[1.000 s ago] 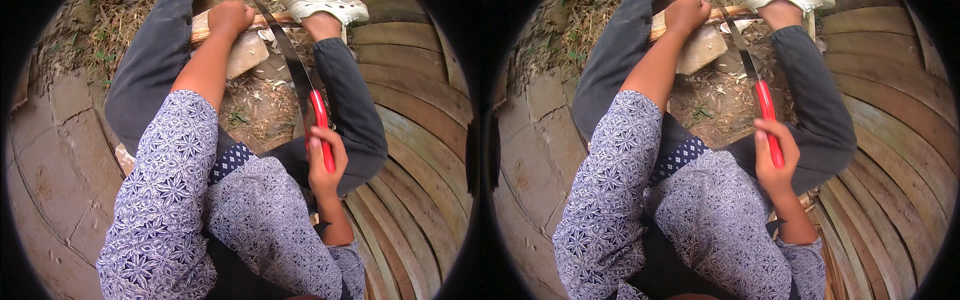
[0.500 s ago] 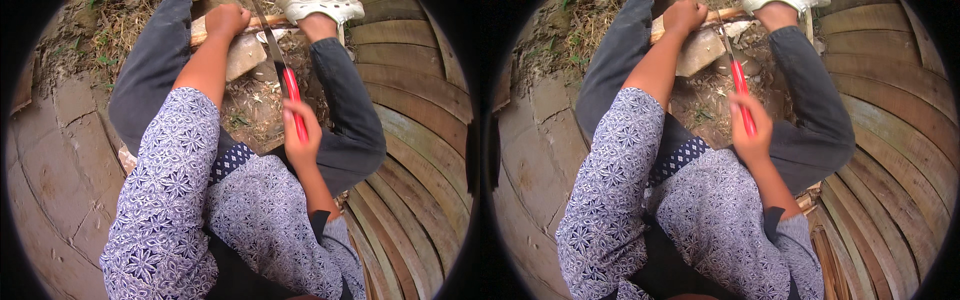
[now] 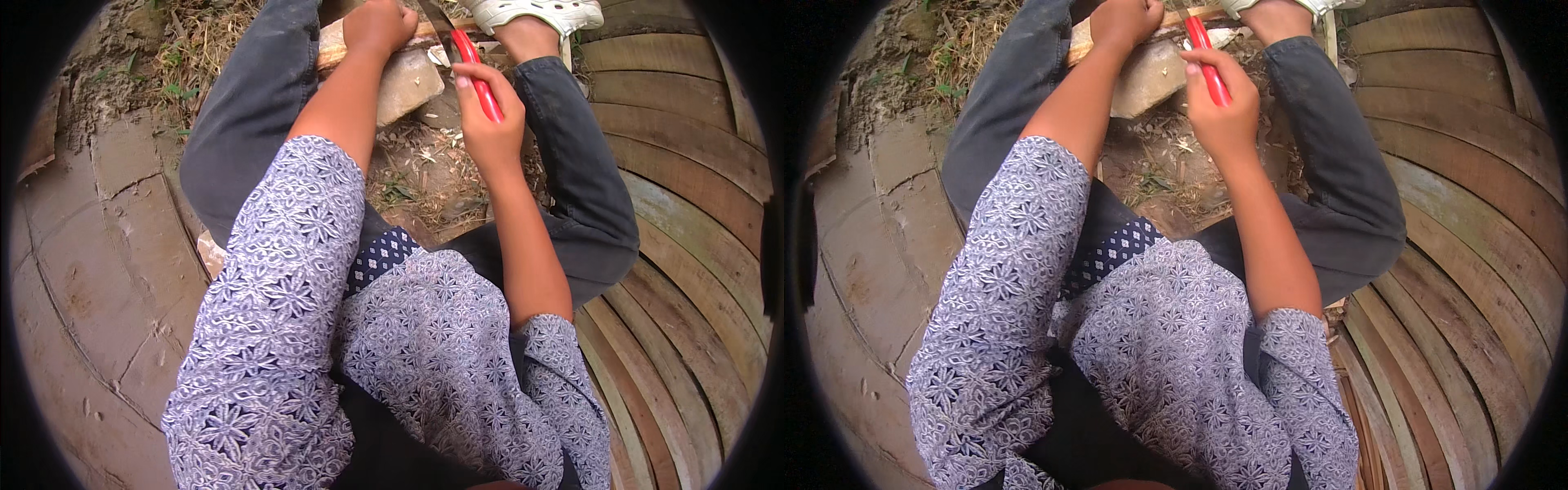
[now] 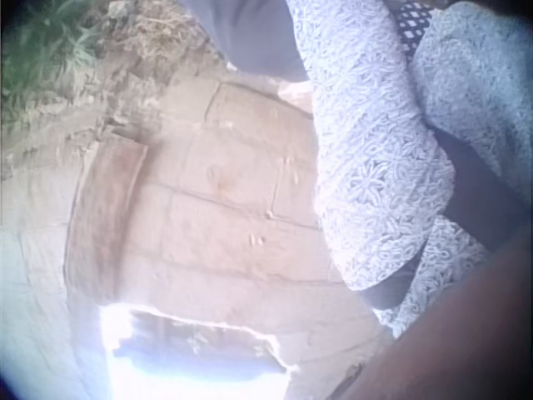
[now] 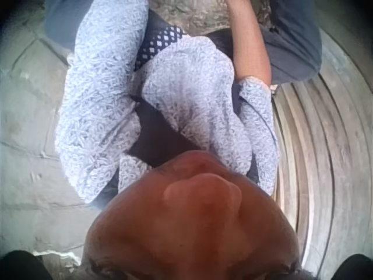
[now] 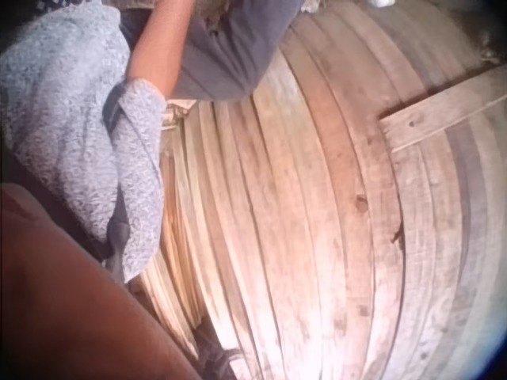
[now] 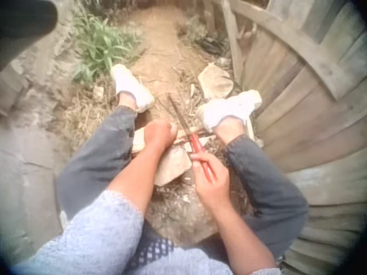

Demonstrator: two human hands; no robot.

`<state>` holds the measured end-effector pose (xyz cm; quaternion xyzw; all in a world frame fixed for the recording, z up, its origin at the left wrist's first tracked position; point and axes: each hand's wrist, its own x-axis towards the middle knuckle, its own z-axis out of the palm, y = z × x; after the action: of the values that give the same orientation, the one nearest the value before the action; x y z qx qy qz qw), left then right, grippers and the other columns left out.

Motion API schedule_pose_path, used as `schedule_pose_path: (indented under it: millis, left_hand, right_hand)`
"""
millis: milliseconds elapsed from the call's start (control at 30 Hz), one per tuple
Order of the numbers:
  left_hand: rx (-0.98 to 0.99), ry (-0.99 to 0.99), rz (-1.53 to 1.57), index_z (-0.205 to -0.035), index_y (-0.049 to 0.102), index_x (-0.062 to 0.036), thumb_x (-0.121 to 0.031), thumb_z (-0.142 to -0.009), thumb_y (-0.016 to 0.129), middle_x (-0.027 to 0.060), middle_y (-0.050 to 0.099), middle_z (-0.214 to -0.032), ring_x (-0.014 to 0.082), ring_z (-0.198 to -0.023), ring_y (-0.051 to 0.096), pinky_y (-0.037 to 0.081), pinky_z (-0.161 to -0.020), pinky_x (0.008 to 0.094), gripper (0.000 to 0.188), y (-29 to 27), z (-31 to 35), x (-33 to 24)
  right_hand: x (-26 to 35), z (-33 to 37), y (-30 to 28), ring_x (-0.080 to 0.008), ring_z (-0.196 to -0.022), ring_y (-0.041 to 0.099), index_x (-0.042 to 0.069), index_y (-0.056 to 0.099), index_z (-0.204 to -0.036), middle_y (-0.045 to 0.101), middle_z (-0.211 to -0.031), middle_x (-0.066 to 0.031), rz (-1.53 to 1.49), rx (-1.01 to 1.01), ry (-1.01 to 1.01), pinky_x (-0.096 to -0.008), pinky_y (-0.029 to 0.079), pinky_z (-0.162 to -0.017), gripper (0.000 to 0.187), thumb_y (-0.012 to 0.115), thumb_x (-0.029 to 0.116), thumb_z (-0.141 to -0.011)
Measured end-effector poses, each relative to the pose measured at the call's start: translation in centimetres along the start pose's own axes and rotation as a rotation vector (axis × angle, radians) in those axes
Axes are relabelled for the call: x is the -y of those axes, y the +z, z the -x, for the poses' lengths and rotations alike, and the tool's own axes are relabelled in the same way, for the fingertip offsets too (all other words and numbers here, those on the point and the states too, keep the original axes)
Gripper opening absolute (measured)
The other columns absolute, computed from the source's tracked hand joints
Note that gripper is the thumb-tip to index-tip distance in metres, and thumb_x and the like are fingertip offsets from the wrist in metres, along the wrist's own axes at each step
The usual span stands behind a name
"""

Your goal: The person sits on the ground and uses a red-handled knife to split a small piece of wood placed on a stone. They repeatedly strike the wood with the knife, then inspect the split pieces and continue splitting them into smaller sections.

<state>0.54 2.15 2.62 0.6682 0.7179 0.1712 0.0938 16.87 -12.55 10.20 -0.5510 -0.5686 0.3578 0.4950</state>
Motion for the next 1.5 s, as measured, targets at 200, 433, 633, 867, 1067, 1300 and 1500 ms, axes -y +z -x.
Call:
schedule_pose_path:
  millis: [200, 433, 633, 867, 1067, 1300, 1500]
  left_hand:
    - [0.048, 0.002, -0.010, -0.084, 0.078, -0.0022, -0.039, -0.087, 0.061, 0.0247, 0.073, -0.087, 0.0393, -0.084, 0.073, 0.058, -0.078, 0.0496, 0.041, -0.9, -0.3, -0.9]
    - [-0.030, -0.010, 0.022, -0.082, 0.078, -0.0019, -0.038, -0.087, 0.061, 0.0245, 0.073, -0.086, 0.0392, -0.083, 0.073, 0.058, -0.077, 0.0494, 0.040, 0.5, 0.0, -0.1]
    - [-0.053, 0.038, 0.025, -0.081, 0.078, -0.0026, -0.037, -0.087, 0.060, 0.0240, 0.073, -0.085, 0.0399, -0.080, 0.072, 0.058, -0.075, 0.0490, 0.039, 0.2, 0.7, 0.3]
    - [-0.028, 0.082, -0.016, -0.092, 0.077, -0.0082, -0.041, -0.091, 0.055, 0.0156, 0.074, -0.098, 0.0329, -0.090, 0.073, 0.057, -0.078, 0.0486, 0.040, 2.4, 0.0, -1.5]
    - [-0.121, 0.069, 0.034, -0.097, 0.072, -0.0071, -0.039, -0.093, 0.057, 0.0167, 0.072, -0.101, 0.0349, -0.096, 0.068, 0.053, -0.082, 0.0504, 0.036, 2.0, 1.7, 0.6]
    - [-0.018, 0.008, 0.113, -0.099, 0.067, -0.0031, -0.031, -0.091, 0.055, 0.0238, 0.070, -0.098, 0.0420, -0.093, 0.066, 0.052, -0.084, 0.0536, 0.031, -0.6, 2.1, -0.9]
    - [-0.198, 0.093, 0.120, -0.093, 0.067, -0.0017, -0.027, -0.088, 0.058, 0.0233, 0.069, -0.094, 0.0419, -0.090, 0.066, 0.052, -0.082, 0.0525, 0.027, 0.2, 2.8, 0.0]
  right_hand:
    - [-0.9, 4.3, -1.7, -0.0136, -0.093, 0.066, 0.003, 0.070, -0.110, 0.073, -0.104, -0.0086, 0.037, -0.040, -0.082, -0.0268, 0.051, -0.086, 0.016, 0.065, 0.003, -0.095]
    - [9.2, 18.1, -12.3, -0.0179, -0.094, 0.068, 0.000, 0.070, -0.106, 0.072, -0.101, -0.0105, 0.125, 0.008, 0.438, -0.0298, 0.052, -0.088, 0.013, 0.066, -0.002, -0.094]
    - [3.0, 7.7, -4.7, -0.0171, -0.091, 0.068, 0.001, 0.070, -0.107, 0.072, -0.096, -0.0103, 0.131, -0.004, 0.150, -0.0291, 0.052, -0.084, 0.013, 0.066, 0.003, -0.095]
    - [-0.7, 1.0, -2.0, -0.0134, -0.086, 0.065, 0.004, 0.071, -0.109, 0.071, -0.094, -0.0082, 0.011, -0.041, 0.065, -0.0280, 0.051, -0.081, 0.015, 0.064, 0.005, -0.095]
    - [-1.7, 3.9, 1.0, -0.0142, -0.090, 0.066, 0.004, 0.070, -0.112, 0.072, -0.101, -0.0089, 0.002, -0.031, -0.019, -0.0289, 0.051, -0.084, 0.017, 0.064, 0.006, -0.096]
    - [0.2, 7.1, -2.6, -0.0140, -0.093, 0.067, 0.004, 0.069, -0.113, 0.073, -0.105, -0.0082, 0.057, 0.032, 0.021, -0.0279, 0.051, -0.082, 0.017, 0.067, 0.005, -0.096]
    - [8.5, 15.1, -10.9, -0.0150, -0.093, 0.068, 0.001, 0.070, -0.107, 0.073, -0.101, -0.0101, 0.146, 0.061, 0.321, -0.0281, 0.051, -0.085, 0.013, 0.067, -0.001, -0.094]
